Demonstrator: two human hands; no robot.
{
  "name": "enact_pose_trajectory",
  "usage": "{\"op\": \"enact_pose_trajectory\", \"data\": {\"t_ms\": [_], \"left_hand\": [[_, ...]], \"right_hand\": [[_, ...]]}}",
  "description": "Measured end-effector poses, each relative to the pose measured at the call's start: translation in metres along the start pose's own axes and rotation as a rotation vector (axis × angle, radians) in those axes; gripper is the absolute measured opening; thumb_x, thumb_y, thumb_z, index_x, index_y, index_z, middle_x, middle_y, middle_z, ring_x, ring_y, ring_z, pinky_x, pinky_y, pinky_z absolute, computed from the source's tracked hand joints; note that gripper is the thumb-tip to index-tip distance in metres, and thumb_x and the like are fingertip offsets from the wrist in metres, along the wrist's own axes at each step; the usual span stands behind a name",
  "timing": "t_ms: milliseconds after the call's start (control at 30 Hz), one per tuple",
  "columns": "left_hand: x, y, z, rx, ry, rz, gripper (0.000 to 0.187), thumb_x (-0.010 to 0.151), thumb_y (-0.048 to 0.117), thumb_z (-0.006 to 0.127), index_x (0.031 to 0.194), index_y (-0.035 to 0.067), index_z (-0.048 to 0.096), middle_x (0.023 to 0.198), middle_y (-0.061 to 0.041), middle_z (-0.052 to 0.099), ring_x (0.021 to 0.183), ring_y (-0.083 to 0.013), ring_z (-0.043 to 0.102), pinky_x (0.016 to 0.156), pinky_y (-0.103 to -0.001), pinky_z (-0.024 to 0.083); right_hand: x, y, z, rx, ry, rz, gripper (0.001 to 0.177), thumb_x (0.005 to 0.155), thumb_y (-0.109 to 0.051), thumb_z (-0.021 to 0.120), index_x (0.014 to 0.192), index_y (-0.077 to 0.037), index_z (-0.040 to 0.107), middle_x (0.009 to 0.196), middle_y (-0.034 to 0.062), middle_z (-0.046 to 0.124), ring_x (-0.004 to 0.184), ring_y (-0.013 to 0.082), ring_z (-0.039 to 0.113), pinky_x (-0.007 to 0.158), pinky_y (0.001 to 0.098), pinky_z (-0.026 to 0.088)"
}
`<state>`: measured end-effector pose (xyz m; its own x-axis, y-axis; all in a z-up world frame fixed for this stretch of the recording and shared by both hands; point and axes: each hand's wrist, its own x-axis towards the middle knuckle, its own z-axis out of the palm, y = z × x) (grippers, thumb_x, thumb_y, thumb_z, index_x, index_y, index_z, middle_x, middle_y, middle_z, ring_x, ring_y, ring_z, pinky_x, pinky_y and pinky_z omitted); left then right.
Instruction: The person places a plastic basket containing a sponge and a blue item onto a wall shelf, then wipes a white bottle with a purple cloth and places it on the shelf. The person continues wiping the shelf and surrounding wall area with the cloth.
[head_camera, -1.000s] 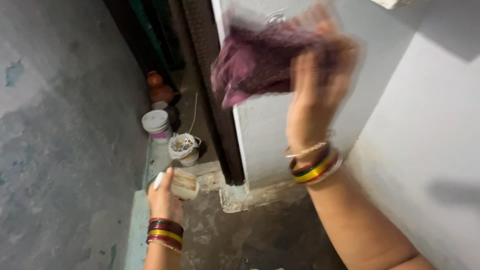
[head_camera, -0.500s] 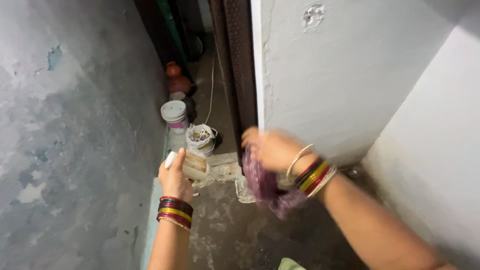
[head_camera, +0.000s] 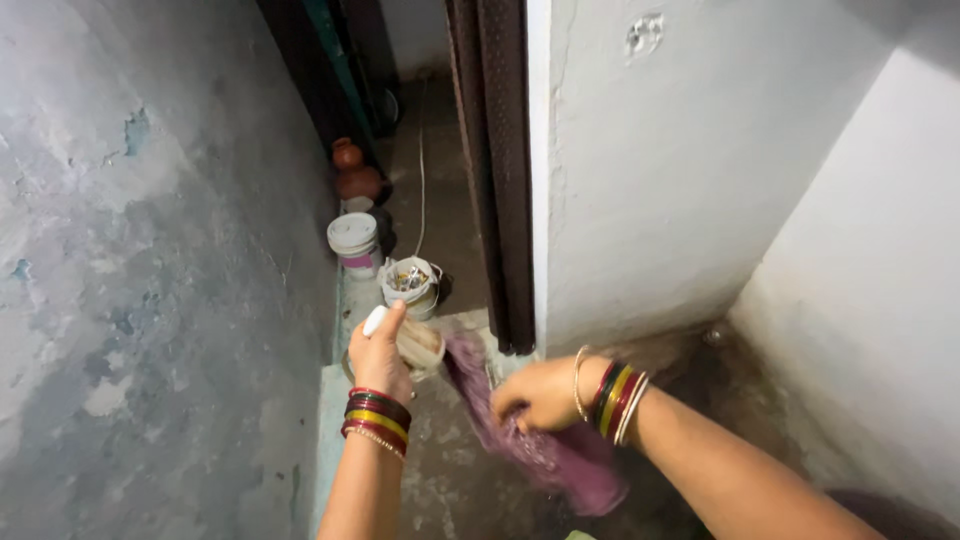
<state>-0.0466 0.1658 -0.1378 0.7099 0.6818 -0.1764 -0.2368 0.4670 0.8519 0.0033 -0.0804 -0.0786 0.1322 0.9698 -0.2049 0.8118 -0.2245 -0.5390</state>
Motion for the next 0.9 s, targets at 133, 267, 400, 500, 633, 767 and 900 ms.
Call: {"op": "enact_pose_trajectory", "data": {"t_ms": [133,267,400,500,633,767,900], "left_hand": [[0.011,0.003,-0.013,0.016,-0.015,0.057,0.036,0.083,0.026,0.079,0.108,0.008,0.061,0.095,-0.003,0.066,0.084,-0.0181,0.066,0.070,-0.039,0.055],[0.018,-0.009,-0.023,0.069,0.002,0.094,0.038,0.084,0.024,0.082,0.109,0.005,0.061,0.096,-0.004,0.065,0.085,-0.0177,0.064,0.071,-0.039,0.054],[0.019,-0.019,-0.031,0.068,0.045,0.069,0.037,0.082,0.023,0.082,0.109,0.007,0.062,0.097,-0.003,0.067,0.085,-0.0165,0.065,0.072,-0.038,0.054],[0.019,-0.020,-0.028,0.059,0.002,0.076,0.038,0.083,0.024,0.081,0.110,0.005,0.063,0.097,-0.004,0.067,0.085,-0.0166,0.065,0.072,-0.037,0.054],[0.019,-0.019,-0.023,-0.003,-0.079,0.081,0.039,0.084,0.024,0.081,0.111,0.001,0.063,0.098,-0.005,0.066,0.085,-0.0180,0.063,0.071,-0.037,0.052],[0.023,-0.013,-0.021,0.055,0.019,0.197,0.043,0.082,0.023,0.083,0.114,0.004,0.062,0.100,-0.003,0.068,0.088,-0.0141,0.063,0.078,-0.032,0.053],[0.015,-0.008,-0.023,0.187,0.081,0.257,0.047,0.081,0.026,0.085,0.114,0.004,0.061,0.102,-0.002,0.068,0.090,-0.0128,0.063,0.080,-0.030,0.053]], "right_hand": [[-0.011,-0.014,-0.013,0.079,0.126,0.106,0.024,0.083,-0.008,0.065,0.105,-0.012,0.075,0.107,0.0072,0.076,0.102,0.0223,0.071,0.090,0.0368,0.056],[-0.053,-0.038,-0.089,0.156,1.201,-0.151,0.026,0.092,0.008,0.057,0.114,-0.001,0.068,0.125,0.0113,0.071,0.113,0.0171,0.071,0.096,0.0266,0.060],[-0.110,-0.056,-0.116,0.263,1.963,-0.470,0.033,0.112,-0.002,0.056,0.144,0.000,0.051,0.122,0.0050,0.058,0.094,0.0104,0.049,0.082,0.0230,0.040],[-0.097,-0.045,-0.108,-0.213,2.105,-0.333,0.034,0.109,-0.008,0.055,0.142,0.000,0.051,0.124,0.0059,0.056,0.103,0.0163,0.048,0.093,0.0305,0.037],[-0.017,-0.029,-0.037,-0.331,0.906,0.123,0.028,0.096,-0.015,0.059,0.121,-0.002,0.063,0.112,0.0116,0.064,0.099,0.0268,0.059,0.089,0.0380,0.047],[-0.004,-0.030,0.039,0.014,0.006,0.302,0.036,0.085,-0.022,0.064,0.118,-0.009,0.070,0.109,0.0153,0.070,0.105,0.0361,0.065,0.089,0.0452,0.051],[-0.008,-0.023,0.019,0.145,0.360,0.351,0.035,0.090,-0.024,0.061,0.122,-0.012,0.069,0.113,0.0115,0.074,0.106,0.0281,0.070,0.093,0.0393,0.054]]}}
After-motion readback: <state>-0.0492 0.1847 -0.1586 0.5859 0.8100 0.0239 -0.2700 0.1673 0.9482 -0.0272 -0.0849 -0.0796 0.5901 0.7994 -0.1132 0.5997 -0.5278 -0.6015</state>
